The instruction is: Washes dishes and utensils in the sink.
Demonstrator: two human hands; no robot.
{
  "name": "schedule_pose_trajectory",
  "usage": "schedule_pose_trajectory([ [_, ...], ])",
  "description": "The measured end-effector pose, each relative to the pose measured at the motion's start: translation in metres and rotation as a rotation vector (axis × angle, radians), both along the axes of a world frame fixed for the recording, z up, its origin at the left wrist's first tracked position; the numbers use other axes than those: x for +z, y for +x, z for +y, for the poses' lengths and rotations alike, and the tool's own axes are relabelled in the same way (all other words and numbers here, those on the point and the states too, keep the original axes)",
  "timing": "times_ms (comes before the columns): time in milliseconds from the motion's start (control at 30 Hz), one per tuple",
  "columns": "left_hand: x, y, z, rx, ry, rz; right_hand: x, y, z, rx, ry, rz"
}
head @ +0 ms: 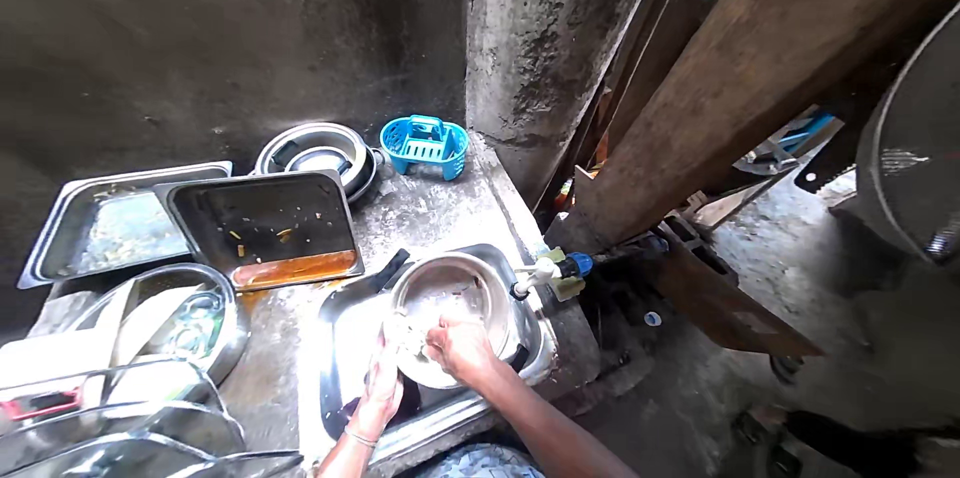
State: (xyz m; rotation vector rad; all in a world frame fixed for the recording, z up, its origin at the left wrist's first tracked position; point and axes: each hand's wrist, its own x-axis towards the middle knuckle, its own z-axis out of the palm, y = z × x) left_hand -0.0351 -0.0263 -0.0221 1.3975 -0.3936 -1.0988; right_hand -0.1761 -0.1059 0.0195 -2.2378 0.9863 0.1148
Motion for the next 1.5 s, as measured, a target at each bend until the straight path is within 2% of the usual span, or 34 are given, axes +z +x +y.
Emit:
schedule_pose_trajectory([
  [133,0.004,-0.002,0.003,-0.011,-0.027,0.014,-0.008,0.016,-0.006,0.058,0.126,0.067],
  [500,0.011,-0.003,0.009,-0.070,-0.032,-0.062,-0.024,0.009,-0.017,0.050,0.247,-0.191],
  [733,0.012,-0.002,0.008,-0.070,0.002,-0.031,-0.003,0.001,-0.026,0.104,0.166,0.045],
  [1000,0.020,-0.006,0.009,-0.089,0.010,-0.040,0.004,0.013,-0.007,0.139,0.197,0.106],
  [1167,0.024,-0.005,0.012,-0.084,0.012,-0.072,-0.010,0.009,-0.012,0.190,0.320,-0.060],
  [1300,0.021,0.000,0.013,-0.085,0.002,-0.113,-0.009,-0.007,-0.022,0.028,0.286,-0.156],
  [1500,0.019,0.003,0.012,-0.061,0.044,-0.113,0.016,-0.019,-0.033,-0.044,0.131,0.118],
])
